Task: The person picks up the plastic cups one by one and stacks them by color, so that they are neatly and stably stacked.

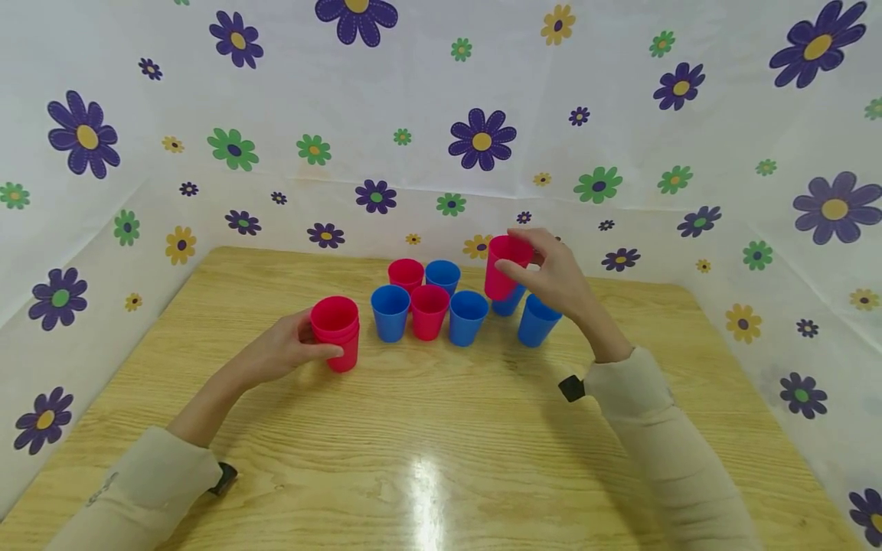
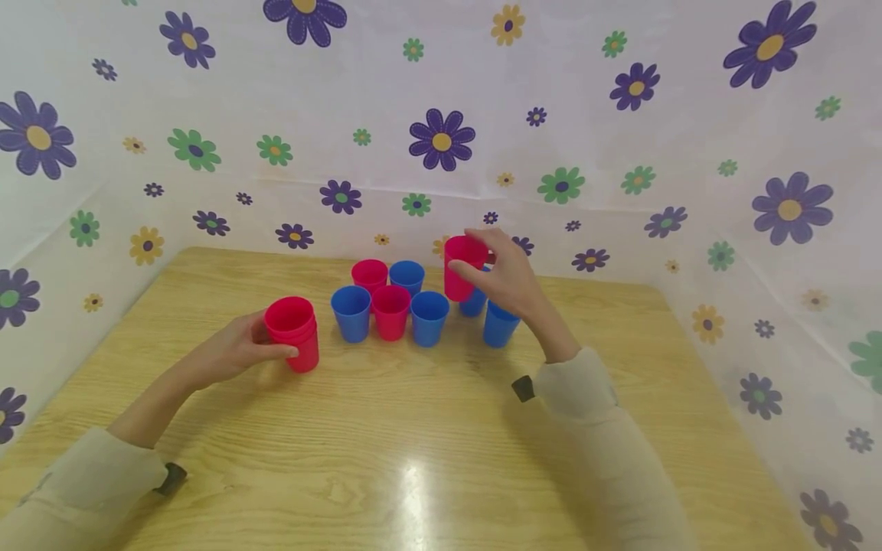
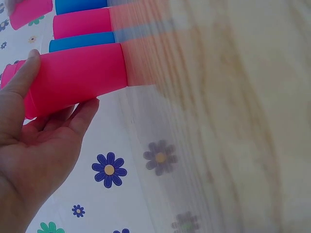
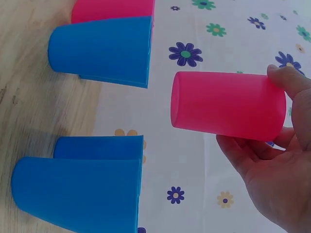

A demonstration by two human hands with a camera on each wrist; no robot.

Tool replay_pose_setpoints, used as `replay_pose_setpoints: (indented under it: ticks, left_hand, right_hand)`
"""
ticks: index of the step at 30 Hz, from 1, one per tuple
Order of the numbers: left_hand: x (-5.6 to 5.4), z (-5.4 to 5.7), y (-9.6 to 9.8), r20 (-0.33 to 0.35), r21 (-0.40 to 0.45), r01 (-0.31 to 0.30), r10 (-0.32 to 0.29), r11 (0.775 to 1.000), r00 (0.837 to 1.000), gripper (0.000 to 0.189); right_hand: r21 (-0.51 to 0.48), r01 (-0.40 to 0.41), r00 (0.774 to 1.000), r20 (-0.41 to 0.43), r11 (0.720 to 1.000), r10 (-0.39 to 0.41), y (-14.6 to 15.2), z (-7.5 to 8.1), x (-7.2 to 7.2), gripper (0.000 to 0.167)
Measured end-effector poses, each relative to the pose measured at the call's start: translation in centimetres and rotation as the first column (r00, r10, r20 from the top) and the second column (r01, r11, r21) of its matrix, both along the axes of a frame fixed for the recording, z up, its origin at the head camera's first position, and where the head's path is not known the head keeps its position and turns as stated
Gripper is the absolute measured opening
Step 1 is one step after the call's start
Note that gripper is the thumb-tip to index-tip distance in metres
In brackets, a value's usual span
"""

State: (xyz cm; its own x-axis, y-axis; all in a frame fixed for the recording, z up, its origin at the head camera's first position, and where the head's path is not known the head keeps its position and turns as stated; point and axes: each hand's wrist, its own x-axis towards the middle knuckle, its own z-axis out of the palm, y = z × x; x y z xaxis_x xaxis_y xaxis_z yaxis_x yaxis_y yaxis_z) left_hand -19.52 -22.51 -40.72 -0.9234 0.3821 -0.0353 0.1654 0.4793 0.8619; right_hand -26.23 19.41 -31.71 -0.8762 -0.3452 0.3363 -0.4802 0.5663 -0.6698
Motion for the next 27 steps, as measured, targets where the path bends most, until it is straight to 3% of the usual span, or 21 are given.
replay_pose_setpoints:
  ticks: [13,20,27]
  left_hand:
    - [-0.1,-0.2,0.0,-0.007,0.027,0.012,-0.012,1.0,1.0,0.063]
    - [0.0,-0.2,0.0,-0.005,0.032,0.015,-0.014,0.999,1.0,0.063]
    - [0.0,-0.2,0.0,0.001,0.028,0.006,-0.006,1.0,1.0,0.063]
  right_hand:
    - [0.051,-0.079,0.997,0.011,0.996,0.078,0.6,-0.6,3.6,0.059]
    - [0.055,-0.145,0.988,-0.048,0.988,0.148,0.1,-1.9,4.8,0.057]
    - [0.06,-0.18,0.983,-0.032,0.982,0.182,-1.2,-2.5,5.7,0.059]
